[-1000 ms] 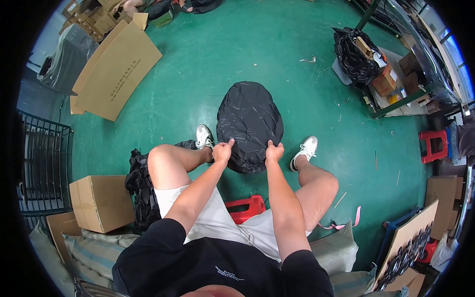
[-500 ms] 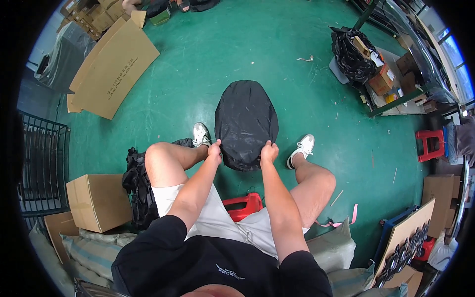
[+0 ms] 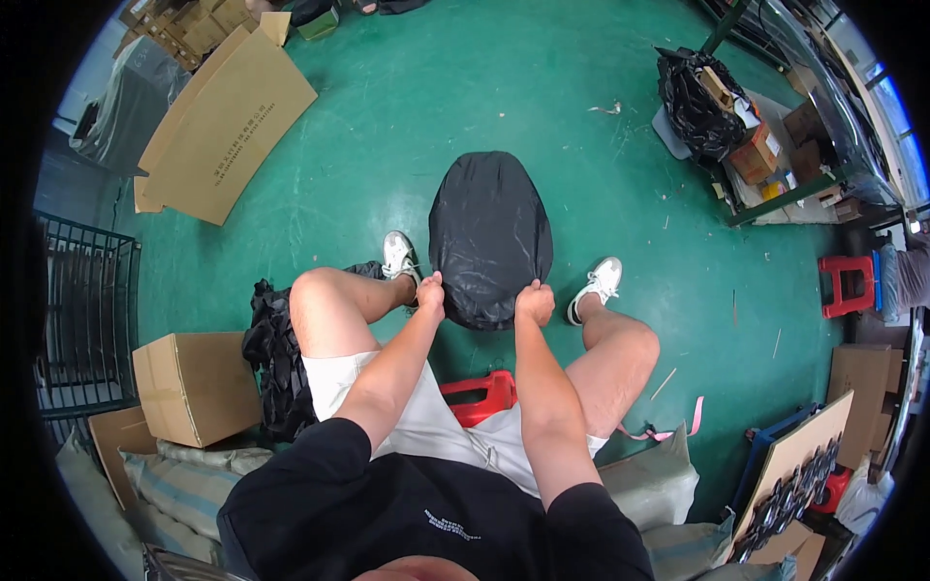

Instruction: Inspecting and flipping black fabric bags in a manufacturing setting.

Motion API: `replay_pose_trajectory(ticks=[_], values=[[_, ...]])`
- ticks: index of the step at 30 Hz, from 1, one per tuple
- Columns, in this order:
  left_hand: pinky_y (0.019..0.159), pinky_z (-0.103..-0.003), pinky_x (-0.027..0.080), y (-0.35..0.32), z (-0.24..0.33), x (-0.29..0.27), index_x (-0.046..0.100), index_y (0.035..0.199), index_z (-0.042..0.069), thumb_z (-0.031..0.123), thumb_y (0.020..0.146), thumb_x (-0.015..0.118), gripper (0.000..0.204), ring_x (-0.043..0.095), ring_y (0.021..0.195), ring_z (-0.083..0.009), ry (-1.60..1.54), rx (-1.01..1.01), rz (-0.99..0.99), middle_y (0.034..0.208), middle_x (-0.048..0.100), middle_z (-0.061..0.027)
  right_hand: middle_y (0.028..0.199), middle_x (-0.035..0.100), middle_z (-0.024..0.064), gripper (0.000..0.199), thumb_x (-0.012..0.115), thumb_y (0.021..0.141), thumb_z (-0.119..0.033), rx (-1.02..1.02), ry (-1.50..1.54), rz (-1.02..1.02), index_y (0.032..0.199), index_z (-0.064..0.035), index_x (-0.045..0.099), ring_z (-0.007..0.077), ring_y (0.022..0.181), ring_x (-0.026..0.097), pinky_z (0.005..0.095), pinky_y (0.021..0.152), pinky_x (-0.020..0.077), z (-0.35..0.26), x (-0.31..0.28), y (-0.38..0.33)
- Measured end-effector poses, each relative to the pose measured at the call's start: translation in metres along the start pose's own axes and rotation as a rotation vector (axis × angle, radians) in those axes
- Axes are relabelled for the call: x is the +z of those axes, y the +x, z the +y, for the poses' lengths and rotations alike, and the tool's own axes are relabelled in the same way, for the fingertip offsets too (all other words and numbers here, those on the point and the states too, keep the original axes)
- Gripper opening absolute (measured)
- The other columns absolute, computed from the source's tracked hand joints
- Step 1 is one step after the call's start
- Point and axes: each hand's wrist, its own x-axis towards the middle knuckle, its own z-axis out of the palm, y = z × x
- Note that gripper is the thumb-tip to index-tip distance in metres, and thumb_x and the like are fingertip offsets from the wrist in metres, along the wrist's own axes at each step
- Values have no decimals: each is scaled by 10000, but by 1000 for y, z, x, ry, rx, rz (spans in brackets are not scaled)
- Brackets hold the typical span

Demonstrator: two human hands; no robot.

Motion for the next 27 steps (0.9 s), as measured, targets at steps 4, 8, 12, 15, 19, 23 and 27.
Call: replay_pose_trajectory(ticks=[4,8,12,15,19,23,27], values=[[816,-335,453,4,-5,-5,649,877,16,301,949,635,294,575,837,-175,50,42,4,870,662,-77,1180,594,185,336,549,949,-386,92,-8,55,1119,-122,670,395,1056,606,528,897,481,-6,14,0],[803,-340,459,17,-16,-7,658,871,18,303,926,663,290,584,834,-186,108,-56,8,872,666,-85,1149,630,249,337,550,948,-310,98,290,-37,1088,-25,662,417,1064,607,514,915,473,5,24,16],[795,-342,462,30,-30,-7,661,863,14,300,913,680,291,585,826,-194,53,-52,10,869,663,-90,1084,648,289,365,550,927,-267,89,328,-23,989,71,673,442,1044,614,509,910,475,23,34,29],[798,-341,464,34,-34,-7,661,869,2,287,906,689,289,590,832,-192,41,-52,2,878,669,-97,1075,646,299,399,558,909,-292,71,290,-32,982,84,671,443,1039,615,503,918,472,31,40,35],[810,-376,472,25,-28,-6,656,885,-9,318,922,658,329,619,836,-244,131,24,16,887,680,-140,1044,655,297,420,565,895,-314,13,331,0,949,89,673,446,1018,621,502,914,470,33,44,35],[812,-412,475,12,-16,-5,650,893,-11,363,946,609,380,638,843,-295,262,138,63,888,684,-171,1029,656,291,410,575,901,-315,-55,193,7,928,83,671,440,1014,619,502,903,474,27,43,32],[813,-408,479,6,-5,-5,647,904,-11,368,950,598,385,642,868,-312,331,170,39,907,685,-183,1061,645,291,389,650,879,-280,-39,201,-19,1010,84,612,438,1039,611,493,914,475,21,39,32]])
